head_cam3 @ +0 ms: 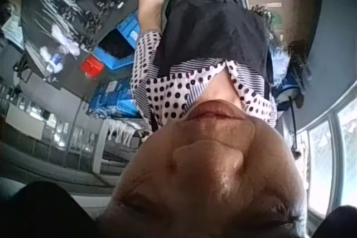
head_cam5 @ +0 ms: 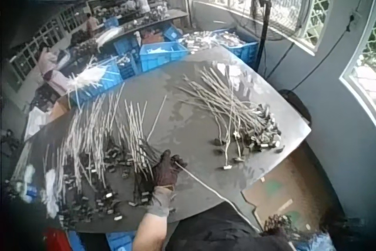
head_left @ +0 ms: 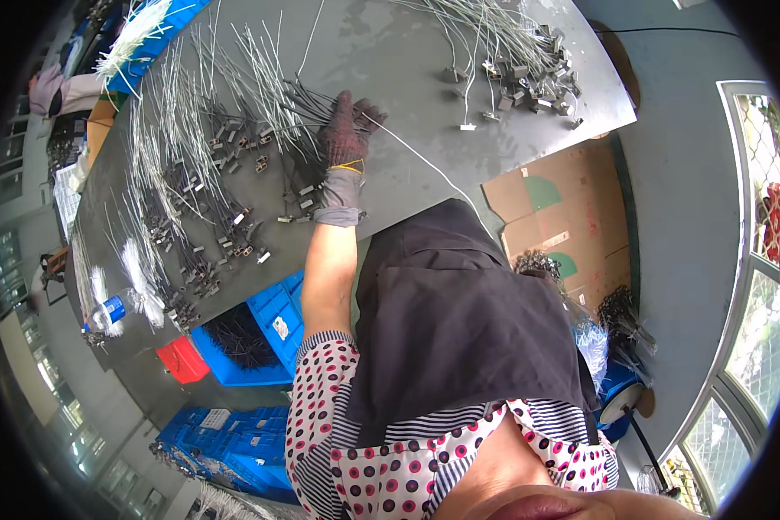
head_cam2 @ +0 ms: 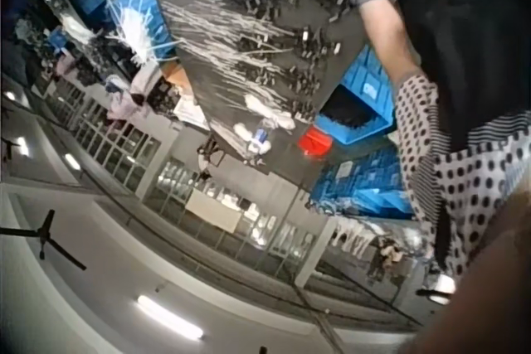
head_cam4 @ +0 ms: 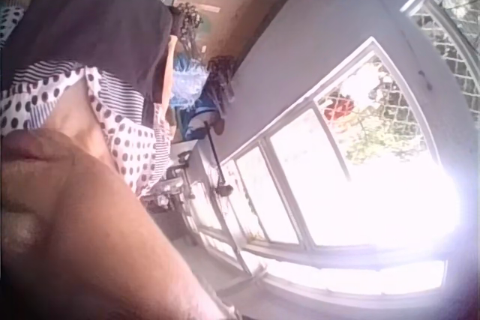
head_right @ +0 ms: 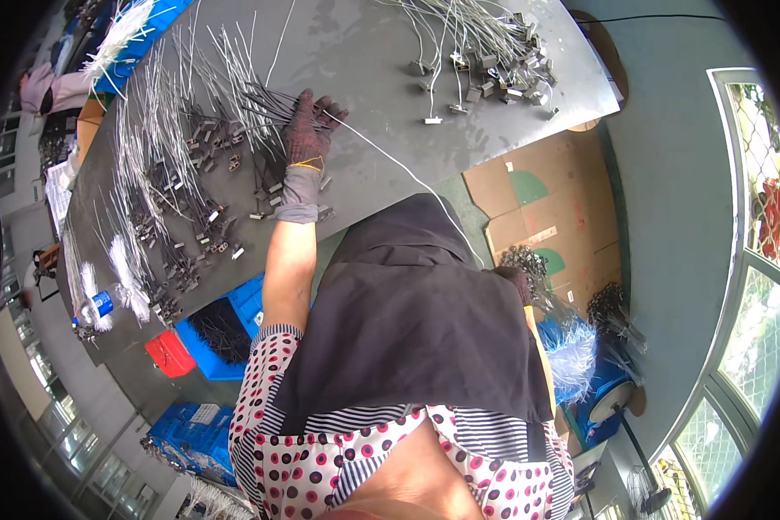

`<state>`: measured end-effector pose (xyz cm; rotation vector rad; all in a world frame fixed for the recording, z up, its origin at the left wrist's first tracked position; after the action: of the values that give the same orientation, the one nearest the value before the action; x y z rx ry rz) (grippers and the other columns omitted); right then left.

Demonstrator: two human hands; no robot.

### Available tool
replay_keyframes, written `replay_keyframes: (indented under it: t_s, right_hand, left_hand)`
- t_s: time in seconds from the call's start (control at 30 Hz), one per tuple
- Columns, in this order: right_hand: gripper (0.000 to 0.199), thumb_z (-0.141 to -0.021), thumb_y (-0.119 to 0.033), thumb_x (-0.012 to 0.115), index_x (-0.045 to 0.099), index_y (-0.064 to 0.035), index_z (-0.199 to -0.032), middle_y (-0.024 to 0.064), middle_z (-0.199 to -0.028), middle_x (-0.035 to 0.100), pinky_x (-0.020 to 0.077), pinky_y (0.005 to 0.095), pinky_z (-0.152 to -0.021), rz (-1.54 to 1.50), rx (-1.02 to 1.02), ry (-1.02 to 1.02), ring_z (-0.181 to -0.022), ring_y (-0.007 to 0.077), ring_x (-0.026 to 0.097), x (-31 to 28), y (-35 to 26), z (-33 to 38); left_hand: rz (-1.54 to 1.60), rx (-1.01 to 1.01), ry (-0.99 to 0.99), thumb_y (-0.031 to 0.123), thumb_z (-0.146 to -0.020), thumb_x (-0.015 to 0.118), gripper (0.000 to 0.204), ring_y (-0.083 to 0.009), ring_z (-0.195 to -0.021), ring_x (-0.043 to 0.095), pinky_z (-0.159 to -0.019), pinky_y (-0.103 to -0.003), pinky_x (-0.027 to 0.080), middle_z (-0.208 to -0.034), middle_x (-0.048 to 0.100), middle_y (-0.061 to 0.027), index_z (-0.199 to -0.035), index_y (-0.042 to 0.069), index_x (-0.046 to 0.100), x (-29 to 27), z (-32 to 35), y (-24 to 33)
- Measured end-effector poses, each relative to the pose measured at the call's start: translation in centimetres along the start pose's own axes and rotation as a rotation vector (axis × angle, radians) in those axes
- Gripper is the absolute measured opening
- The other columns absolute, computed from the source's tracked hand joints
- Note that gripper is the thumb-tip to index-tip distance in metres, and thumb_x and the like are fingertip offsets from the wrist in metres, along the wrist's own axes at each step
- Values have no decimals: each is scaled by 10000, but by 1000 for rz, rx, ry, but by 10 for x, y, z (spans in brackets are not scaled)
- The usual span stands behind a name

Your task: Bundling and organizing thin metal wires on a production table in an electronics manufacturing environment.

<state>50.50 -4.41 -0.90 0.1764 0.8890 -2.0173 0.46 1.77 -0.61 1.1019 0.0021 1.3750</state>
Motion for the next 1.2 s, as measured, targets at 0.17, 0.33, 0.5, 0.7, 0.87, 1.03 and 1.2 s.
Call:
replay_keyframes:
  t_s: [0.17,0.33,0.5,0.7,0.87,1.03,1.2]
  right_hand:
    - [250,-901,-266,676,760,-39,-964,174,-857,722,526,400,-728,35,-9,-23,-794,280,698,-1,-1,0]
    - [275,-894,-284,677,760,-30,-959,185,-873,725,531,409,-738,83,-42,-54,-813,295,704,-2,-3,1]
    - [301,-886,-303,679,759,-21,-953,196,-889,728,536,418,-748,334,-401,-94,-833,310,710,-7,-4,-2]
    - [375,-873,-330,680,745,-25,-1082,201,-996,743,555,403,-824,273,-184,-189,-891,313,721,7,-49,-67]
    - [339,-899,-302,695,742,-17,-1075,106,-796,723,542,354,-654,-129,-249,-154,-670,201,668,21,-142,-90]
    - [259,-940,-269,674,712,-15,-975,1,-649,558,379,266,-477,-640,-237,-214,-518,100,477,23,-170,-89]
    - [320,-946,-264,621,710,14,-1076,52,-791,646,432,260,-522,-334,-434,-23,-621,104,568,25,-190,-98]
  left_hand:
    - [71,-33,-83,302,-959,708,244,-283,-772,677,-814,-556,607,-897,686,-110,-1062,120,583,0,-9,-15]
    - [-235,130,-57,261,-960,705,215,-277,-804,704,-802,-525,617,-900,696,-116,-1060,89,624,2,-16,-22]
    - [-178,36,-151,242,-946,725,238,-267,-825,721,-757,-480,636,-914,709,-130,-1052,45,644,1,-14,-22]
    - [-235,-141,-227,264,-943,729,292,-266,-832,732,-740,-461,642,-935,720,-121,-1115,38,661,11,15,-49]
    - [-336,-298,-442,295,-949,720,327,-249,-829,728,-733,-438,628,-943,724,-105,-1161,52,670,30,52,-86]
    - [-200,-134,-336,290,-994,653,284,-197,-746,702,-667,-362,598,-829,691,-59,-1188,83,665,22,16,-80]
    - [-215,87,-256,351,-971,666,228,-186,-629,674,-574,-327,552,-762,674,-39,-1004,128,627,21,-15,-53]
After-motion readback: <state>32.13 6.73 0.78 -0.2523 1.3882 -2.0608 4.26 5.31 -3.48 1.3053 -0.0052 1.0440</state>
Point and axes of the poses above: each hand's wrist, its own z-axis away from the middle knuckle, its own x-axis out of the palm, y = z × x, the point moved 1 cm from there along -z, towards the middle knuckle
